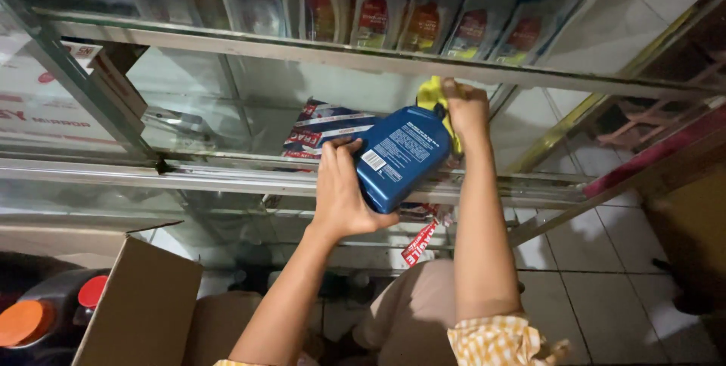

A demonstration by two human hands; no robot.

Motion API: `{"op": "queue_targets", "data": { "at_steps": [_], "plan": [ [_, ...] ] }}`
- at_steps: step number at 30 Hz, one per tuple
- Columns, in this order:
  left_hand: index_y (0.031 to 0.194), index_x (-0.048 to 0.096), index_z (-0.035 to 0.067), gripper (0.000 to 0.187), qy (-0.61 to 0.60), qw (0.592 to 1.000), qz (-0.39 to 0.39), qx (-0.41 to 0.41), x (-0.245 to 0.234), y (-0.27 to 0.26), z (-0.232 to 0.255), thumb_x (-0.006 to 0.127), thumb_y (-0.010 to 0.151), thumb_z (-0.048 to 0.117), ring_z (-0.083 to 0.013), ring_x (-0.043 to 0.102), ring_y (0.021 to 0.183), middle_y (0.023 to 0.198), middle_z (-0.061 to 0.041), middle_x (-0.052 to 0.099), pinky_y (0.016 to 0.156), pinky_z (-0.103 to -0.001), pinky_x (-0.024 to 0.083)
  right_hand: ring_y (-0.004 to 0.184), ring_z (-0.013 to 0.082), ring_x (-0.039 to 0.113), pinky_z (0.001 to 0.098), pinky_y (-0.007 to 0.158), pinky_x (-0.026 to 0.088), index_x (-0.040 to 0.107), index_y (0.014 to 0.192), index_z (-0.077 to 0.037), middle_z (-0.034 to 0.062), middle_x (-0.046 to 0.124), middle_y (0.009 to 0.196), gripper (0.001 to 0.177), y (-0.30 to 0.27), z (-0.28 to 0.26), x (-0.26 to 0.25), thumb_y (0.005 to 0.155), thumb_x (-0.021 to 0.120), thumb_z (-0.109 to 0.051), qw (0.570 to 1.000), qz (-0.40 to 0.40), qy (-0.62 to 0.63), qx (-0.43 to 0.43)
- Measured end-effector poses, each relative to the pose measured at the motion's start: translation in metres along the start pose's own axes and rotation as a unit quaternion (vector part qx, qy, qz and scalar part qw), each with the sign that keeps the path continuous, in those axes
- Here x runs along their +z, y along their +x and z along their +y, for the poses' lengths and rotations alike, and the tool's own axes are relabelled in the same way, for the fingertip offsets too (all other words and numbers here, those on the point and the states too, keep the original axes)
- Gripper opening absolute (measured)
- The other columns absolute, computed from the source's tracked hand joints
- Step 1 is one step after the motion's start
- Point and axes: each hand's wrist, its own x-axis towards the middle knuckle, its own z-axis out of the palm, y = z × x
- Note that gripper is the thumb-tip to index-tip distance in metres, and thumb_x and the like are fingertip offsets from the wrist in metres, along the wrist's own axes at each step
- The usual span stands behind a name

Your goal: Cleaning motor oil bottles with a microfiber cloth and organizing them on a display shelf.

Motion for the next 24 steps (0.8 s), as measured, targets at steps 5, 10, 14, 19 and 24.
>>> {"op": "queue_targets", "data": {
  "at_steps": [5, 10, 14, 19, 24],
  "plan": [
    [0.124, 0.046, 0.001, 0.115, 0.006, 1.000, 0.002, 0.001, -0.002, 0.000, 0.001, 0.096, 0.037, 0.057, -0.0454, 0.053, 0.117, 0.122, -0.022, 0.048, 0.100, -0.055, 0.046, 0.121, 0.0365, 0.064, 0.0518, 0.102, 0.049, 0.074, 0.115, -0.014, 0.0135, 0.074, 0.113, 0.069, 0.033, 0.013, 0.002, 0.084, 0.064, -0.075, 0.958, -0.055, -0.199, 0.198],
    [0.124, 0.047, 0.001, 0.115, -0.003, 1.000, 0.003, 0.004, -0.002, -0.003, -0.003, 0.094, 0.037, 0.060, -0.0453, 0.054, 0.117, 0.122, -0.022, 0.049, 0.099, -0.055, 0.047, 0.114, 0.0398, 0.068, 0.0514, 0.095, 0.052, 0.078, 0.103, -0.008, 0.0200, 0.075, 0.105, 0.075, 0.007, -0.006, -0.003, 0.089, 0.055, -0.077, 0.951, -0.022, -0.260, 0.164],
    [0.125, 0.047, 0.001, 0.116, -0.006, 1.000, -0.001, 0.002, -0.006, 0.000, -0.001, 0.095, 0.034, 0.055, -0.0456, 0.054, 0.116, 0.121, -0.022, 0.049, 0.098, -0.055, 0.047, 0.115, 0.0421, 0.066, 0.0539, 0.099, 0.049, 0.077, 0.102, -0.008, 0.0198, 0.075, 0.102, 0.075, -0.018, -0.026, -0.020, 0.091, 0.053, -0.078, 0.958, -0.036, -0.233, 0.163],
    [0.127, 0.046, 0.002, 0.116, -0.017, 0.999, -0.026, -0.016, -0.016, 0.002, 0.006, 0.095, 0.032, 0.048, -0.0475, 0.054, 0.115, 0.121, -0.023, 0.049, 0.098, -0.057, 0.047, 0.119, 0.0540, 0.059, 0.0584, 0.098, 0.047, 0.070, 0.115, 0.000, 0.0347, 0.069, 0.111, 0.073, -0.058, -0.048, -0.036, 0.097, 0.053, -0.069, 0.981, -0.043, -0.165, 0.090],
    [0.125, 0.047, 0.002, 0.118, 0.010, 1.000, 0.005, -0.020, 0.000, 0.002, -0.005, 0.095, 0.034, 0.060, -0.0442, 0.055, 0.115, 0.120, -0.020, 0.049, 0.099, -0.053, 0.046, 0.119, 0.0513, 0.060, 0.0581, 0.101, 0.046, 0.064, 0.121, -0.002, 0.0341, 0.068, 0.114, 0.064, -0.112, -0.102, -0.030, 0.104, 0.043, -0.060, 0.970, -0.007, -0.198, 0.140]
  ]
}}
